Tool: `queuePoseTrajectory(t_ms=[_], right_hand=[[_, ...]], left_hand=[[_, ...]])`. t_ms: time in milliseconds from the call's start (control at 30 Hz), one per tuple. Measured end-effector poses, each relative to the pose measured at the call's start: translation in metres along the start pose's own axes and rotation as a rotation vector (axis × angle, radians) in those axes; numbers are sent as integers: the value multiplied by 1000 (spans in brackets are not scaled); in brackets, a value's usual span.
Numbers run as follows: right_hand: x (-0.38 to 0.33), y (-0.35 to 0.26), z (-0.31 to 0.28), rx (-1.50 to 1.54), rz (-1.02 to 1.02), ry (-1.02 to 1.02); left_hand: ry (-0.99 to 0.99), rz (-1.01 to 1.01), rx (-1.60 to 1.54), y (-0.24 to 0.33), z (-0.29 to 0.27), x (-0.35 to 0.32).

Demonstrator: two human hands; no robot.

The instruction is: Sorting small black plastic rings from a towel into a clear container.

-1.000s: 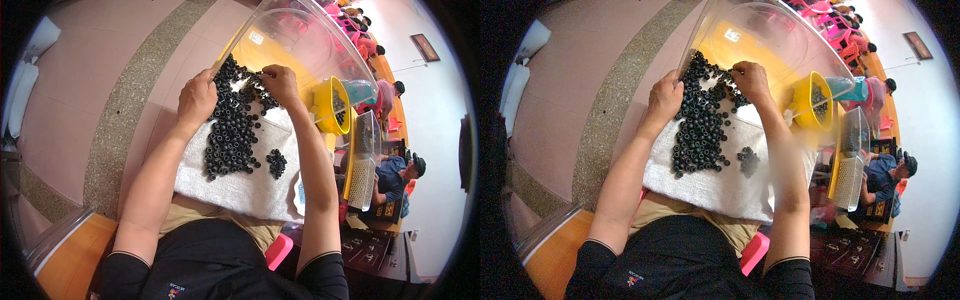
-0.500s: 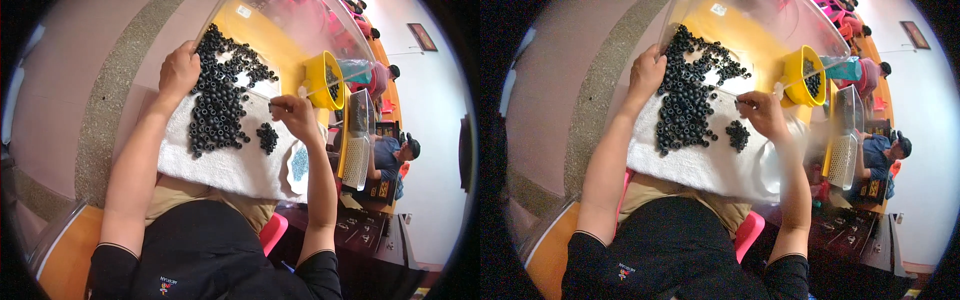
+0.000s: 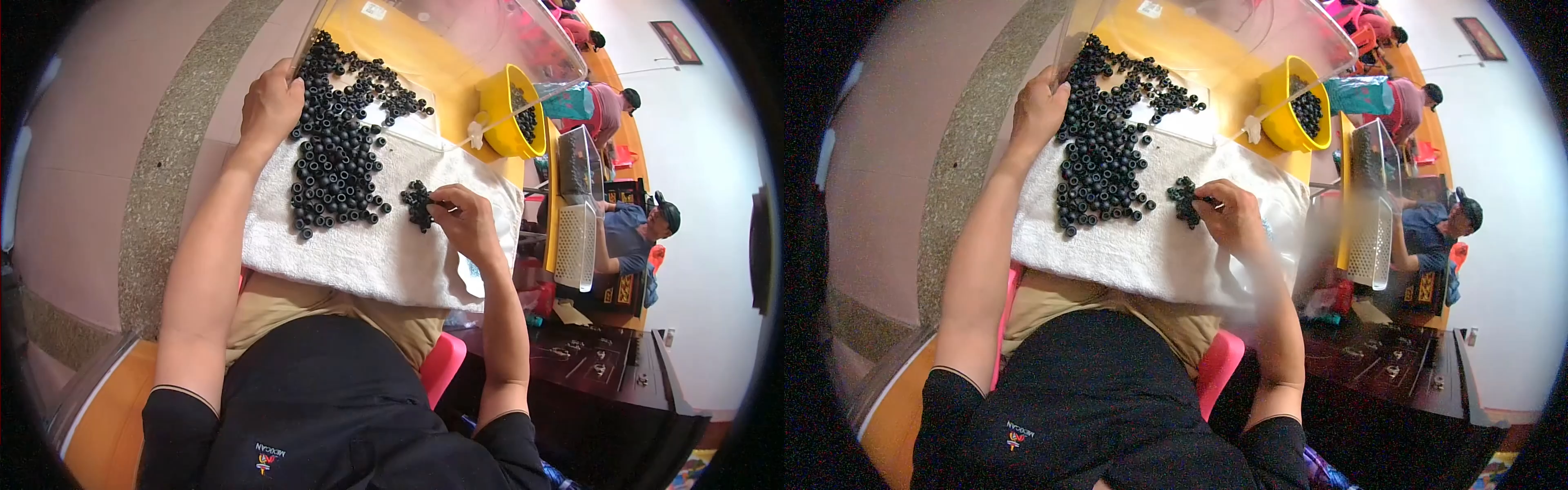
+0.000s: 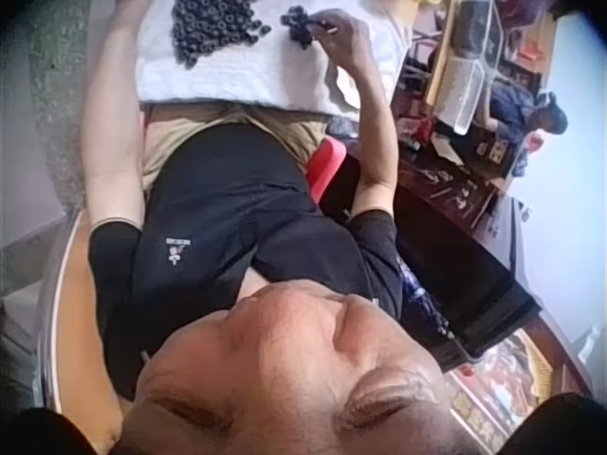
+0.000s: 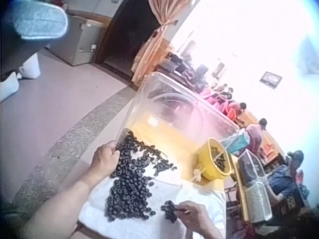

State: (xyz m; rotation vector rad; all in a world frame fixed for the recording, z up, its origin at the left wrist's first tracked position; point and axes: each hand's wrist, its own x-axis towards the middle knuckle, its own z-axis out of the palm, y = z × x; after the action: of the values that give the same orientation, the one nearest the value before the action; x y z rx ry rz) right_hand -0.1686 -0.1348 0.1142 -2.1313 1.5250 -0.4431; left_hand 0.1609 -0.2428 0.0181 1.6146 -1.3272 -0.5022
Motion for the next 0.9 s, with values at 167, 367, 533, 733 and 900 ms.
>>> queuePoseTrajectory(t_ms=[167, 367, 533, 733, 900], right_hand=[[-2, 4, 5, 67, -2, 30], [-3, 3, 8, 73, 17, 38], [-8, 3, 9, 127, 22, 56], [-11, 12, 8, 113, 10, 53], [-14, 13, 10, 142, 99, 63]], left_hand=[[2, 16, -12, 1, 0, 0], [1, 1, -37, -2, 1, 1], [1, 4, -50, -4, 3, 2], [17, 28, -41, -3, 2, 0], [4, 5, -45, -1, 1, -1]])
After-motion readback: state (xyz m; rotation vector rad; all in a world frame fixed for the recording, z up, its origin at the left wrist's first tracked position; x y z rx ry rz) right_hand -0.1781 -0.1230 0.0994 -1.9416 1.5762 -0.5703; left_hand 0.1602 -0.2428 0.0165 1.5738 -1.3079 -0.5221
